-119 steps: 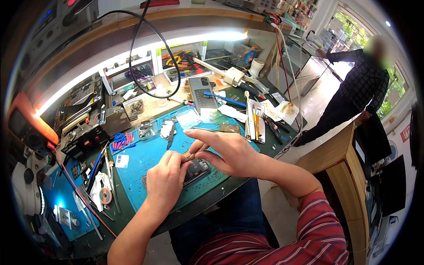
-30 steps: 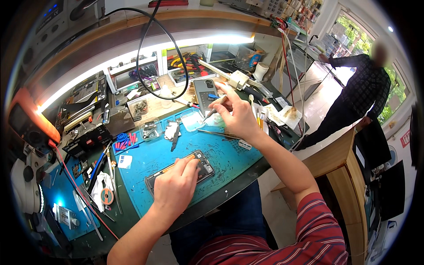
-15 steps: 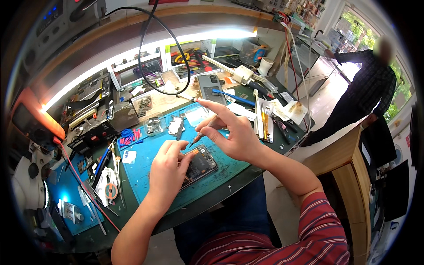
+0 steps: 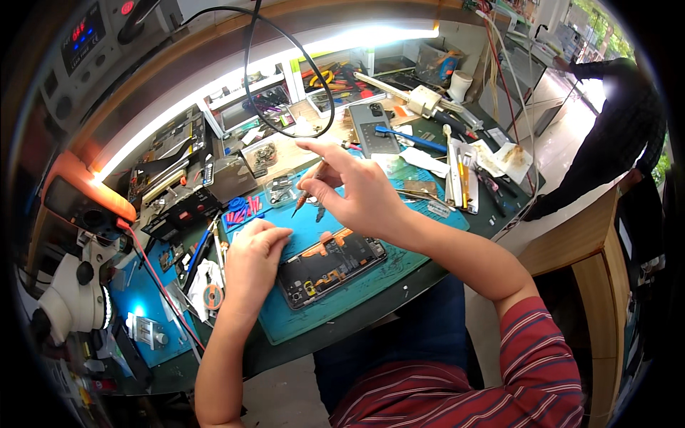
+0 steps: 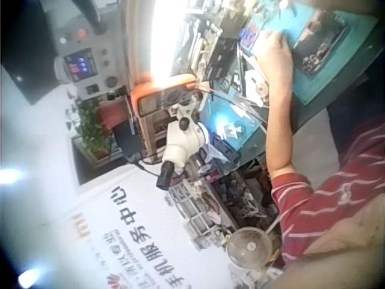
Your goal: The person uses a soldering iron and tweezers to work on a disassembled smartphone motherboard on a cluttered workbench. The person repeatedly applies heat and adjusts small components on the board.
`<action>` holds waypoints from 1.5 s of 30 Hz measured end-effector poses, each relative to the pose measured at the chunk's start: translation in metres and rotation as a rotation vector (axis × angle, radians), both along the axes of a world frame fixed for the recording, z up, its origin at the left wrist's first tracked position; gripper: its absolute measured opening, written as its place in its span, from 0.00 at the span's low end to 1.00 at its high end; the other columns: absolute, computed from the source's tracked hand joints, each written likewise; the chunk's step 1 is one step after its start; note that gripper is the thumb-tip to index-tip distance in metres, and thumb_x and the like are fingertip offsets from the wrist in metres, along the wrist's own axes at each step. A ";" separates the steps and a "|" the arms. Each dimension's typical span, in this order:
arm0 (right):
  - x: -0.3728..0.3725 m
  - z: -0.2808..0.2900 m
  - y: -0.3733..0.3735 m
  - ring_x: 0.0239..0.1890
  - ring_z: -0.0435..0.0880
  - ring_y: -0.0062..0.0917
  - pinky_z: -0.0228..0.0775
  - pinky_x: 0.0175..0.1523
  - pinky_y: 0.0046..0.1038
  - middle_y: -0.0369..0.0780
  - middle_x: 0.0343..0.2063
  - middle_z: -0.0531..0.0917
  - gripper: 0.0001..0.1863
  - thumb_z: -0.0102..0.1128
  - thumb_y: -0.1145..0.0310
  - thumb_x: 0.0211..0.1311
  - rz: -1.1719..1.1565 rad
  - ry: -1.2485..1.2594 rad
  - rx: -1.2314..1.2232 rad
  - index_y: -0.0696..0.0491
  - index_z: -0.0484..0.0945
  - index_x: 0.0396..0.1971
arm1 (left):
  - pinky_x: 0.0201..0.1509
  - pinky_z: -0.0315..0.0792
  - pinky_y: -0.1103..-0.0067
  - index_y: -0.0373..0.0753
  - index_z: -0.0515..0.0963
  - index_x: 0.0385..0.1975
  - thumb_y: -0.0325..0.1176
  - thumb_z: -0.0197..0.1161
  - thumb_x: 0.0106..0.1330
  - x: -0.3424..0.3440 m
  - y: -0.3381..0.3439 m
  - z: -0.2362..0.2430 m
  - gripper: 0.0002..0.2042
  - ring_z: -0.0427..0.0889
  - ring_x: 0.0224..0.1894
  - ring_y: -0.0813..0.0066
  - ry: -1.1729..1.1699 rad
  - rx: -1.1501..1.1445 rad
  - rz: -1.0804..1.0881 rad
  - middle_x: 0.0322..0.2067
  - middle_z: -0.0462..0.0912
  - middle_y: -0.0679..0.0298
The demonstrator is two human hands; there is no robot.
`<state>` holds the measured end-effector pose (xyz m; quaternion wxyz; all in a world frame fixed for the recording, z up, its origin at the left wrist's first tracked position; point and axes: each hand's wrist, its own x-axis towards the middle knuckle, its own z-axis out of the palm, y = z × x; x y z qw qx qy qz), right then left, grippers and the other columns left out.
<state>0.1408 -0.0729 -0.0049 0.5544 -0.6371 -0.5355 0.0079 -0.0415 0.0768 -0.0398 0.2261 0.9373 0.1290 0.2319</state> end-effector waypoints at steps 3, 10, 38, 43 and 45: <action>0.001 -0.010 0.011 0.32 0.91 0.34 0.82 0.39 0.33 0.43 0.30 0.90 0.28 0.66 0.70 0.71 0.031 0.005 -0.014 0.55 0.73 0.70 | 0.46 0.78 0.67 0.38 0.90 0.42 0.28 0.71 0.66 0.001 -0.003 -0.007 0.07 0.85 0.40 0.57 0.018 0.022 -0.047 0.35 0.83 0.59; 0.001 -0.024 0.008 0.34 0.92 0.32 0.83 0.42 0.33 0.43 0.32 0.91 0.29 0.68 0.70 0.70 0.126 0.172 0.058 0.54 0.73 0.70 | 0.38 0.75 0.74 0.34 0.88 0.39 0.23 0.74 0.64 0.001 0.001 0.001 0.06 0.82 0.33 0.71 -0.088 -0.147 0.012 0.32 0.84 0.62; -0.017 0.002 -0.009 0.45 0.93 0.23 0.83 0.50 0.25 0.41 0.41 0.91 0.22 0.63 0.74 0.77 0.234 0.265 0.090 0.57 0.71 0.66 | 0.33 0.71 0.83 0.33 0.87 0.31 0.22 0.79 0.62 -0.014 -0.006 0.018 0.05 0.77 0.28 0.85 -0.218 -0.401 0.058 0.28 0.83 0.68; -0.029 -0.001 -0.008 0.43 0.93 0.23 0.84 0.52 0.28 0.42 0.37 0.91 0.23 0.65 0.74 0.75 0.254 0.271 0.080 0.57 0.73 0.66 | 0.31 0.69 0.85 0.34 0.87 0.31 0.24 0.79 0.63 -0.025 -0.008 0.011 0.05 0.75 0.27 0.88 -0.210 -0.497 0.062 0.29 0.81 0.71; -0.029 -0.002 -0.009 0.45 0.92 0.21 0.83 0.53 0.26 0.42 0.41 0.91 0.23 0.63 0.77 0.76 0.283 0.247 0.052 0.58 0.72 0.67 | 0.31 0.69 0.86 0.34 0.87 0.32 0.25 0.80 0.62 -0.027 -0.010 0.013 0.06 0.75 0.27 0.89 -0.189 -0.500 0.084 0.28 0.81 0.72</action>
